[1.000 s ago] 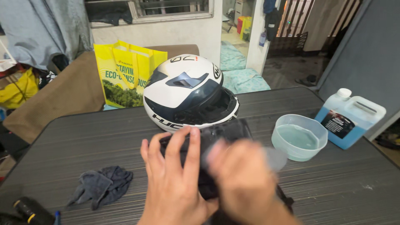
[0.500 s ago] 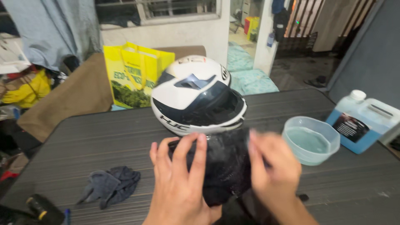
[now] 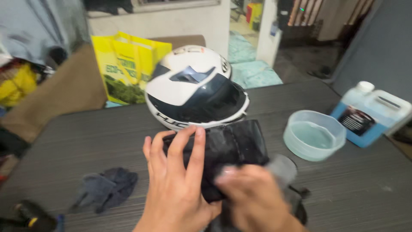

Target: The person cleans a motorcycle helmet visor using a grey microfiber cloth and a yellow cloth. They wipe the visor thoroughly on both sides, handling the visor with both hands while it rests on a table next to a white helmet and a container of cleaning solution.

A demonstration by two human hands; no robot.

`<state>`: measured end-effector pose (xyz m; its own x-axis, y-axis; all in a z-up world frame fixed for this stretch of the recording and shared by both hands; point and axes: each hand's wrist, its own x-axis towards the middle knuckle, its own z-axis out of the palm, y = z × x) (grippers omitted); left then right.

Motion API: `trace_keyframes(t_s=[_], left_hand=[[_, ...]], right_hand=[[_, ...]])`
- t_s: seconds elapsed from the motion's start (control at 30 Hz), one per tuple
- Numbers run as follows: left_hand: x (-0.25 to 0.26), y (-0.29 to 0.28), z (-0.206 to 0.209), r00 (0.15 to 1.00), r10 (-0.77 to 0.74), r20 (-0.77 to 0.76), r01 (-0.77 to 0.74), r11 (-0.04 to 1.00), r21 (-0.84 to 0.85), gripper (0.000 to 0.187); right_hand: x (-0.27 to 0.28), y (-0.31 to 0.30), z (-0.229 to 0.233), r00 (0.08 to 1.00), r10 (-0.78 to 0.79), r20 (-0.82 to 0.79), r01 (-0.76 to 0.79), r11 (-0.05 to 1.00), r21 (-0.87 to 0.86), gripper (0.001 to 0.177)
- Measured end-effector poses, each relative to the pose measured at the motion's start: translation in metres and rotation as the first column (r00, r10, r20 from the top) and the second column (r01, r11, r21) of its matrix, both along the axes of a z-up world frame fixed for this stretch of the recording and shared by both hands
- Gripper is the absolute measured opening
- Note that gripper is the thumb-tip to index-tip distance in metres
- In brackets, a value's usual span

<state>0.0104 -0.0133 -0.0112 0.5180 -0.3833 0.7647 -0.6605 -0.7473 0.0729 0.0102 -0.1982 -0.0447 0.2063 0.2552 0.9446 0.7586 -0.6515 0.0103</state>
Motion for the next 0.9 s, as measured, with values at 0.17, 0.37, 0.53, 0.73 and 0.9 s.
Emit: trace_keyframes(t_s=[0.17,0.37,0.53,0.73,0.9], left_hand=[[-0.001,-0.003,-0.004,1.0,-0.005,0.021,0.005,1.0,-0.016,0.129],[0.008,0.008,0.0,0.99,-0.036,0.136,0.042,0.998,-0.039,0.119],[0.006,0.009,-0.017,0.983,-0.049,0.174,0.068,0.992,-0.102,0.109],[0.041,0.051,-0.043,0.949,-0.071,0.309,0.12,0.982,-0.145,0.085],[0.05,0.06,-0.085,0.96,-0.043,0.276,0.112,0.965,-0.236,0.045]], right_hand=[[0.026,-0.023,0.007,0.974,-0.139,-0.177,0.193,0.923,0.334,0.013],[0.023,-0.025,-0.014,0.911,-0.351,-0.216,0.372,0.926,0.062,0.026],[0.04,-0.056,-0.018,0.899,-0.027,-0.436,0.258,0.839,0.479,0.018],[0.012,-0.048,-0.012,0.968,-0.051,-0.244,0.136,0.928,0.347,0.008],[0.026,-0.052,-0.005,0.965,0.026,-0.261,0.097,0.888,0.449,0.016]])
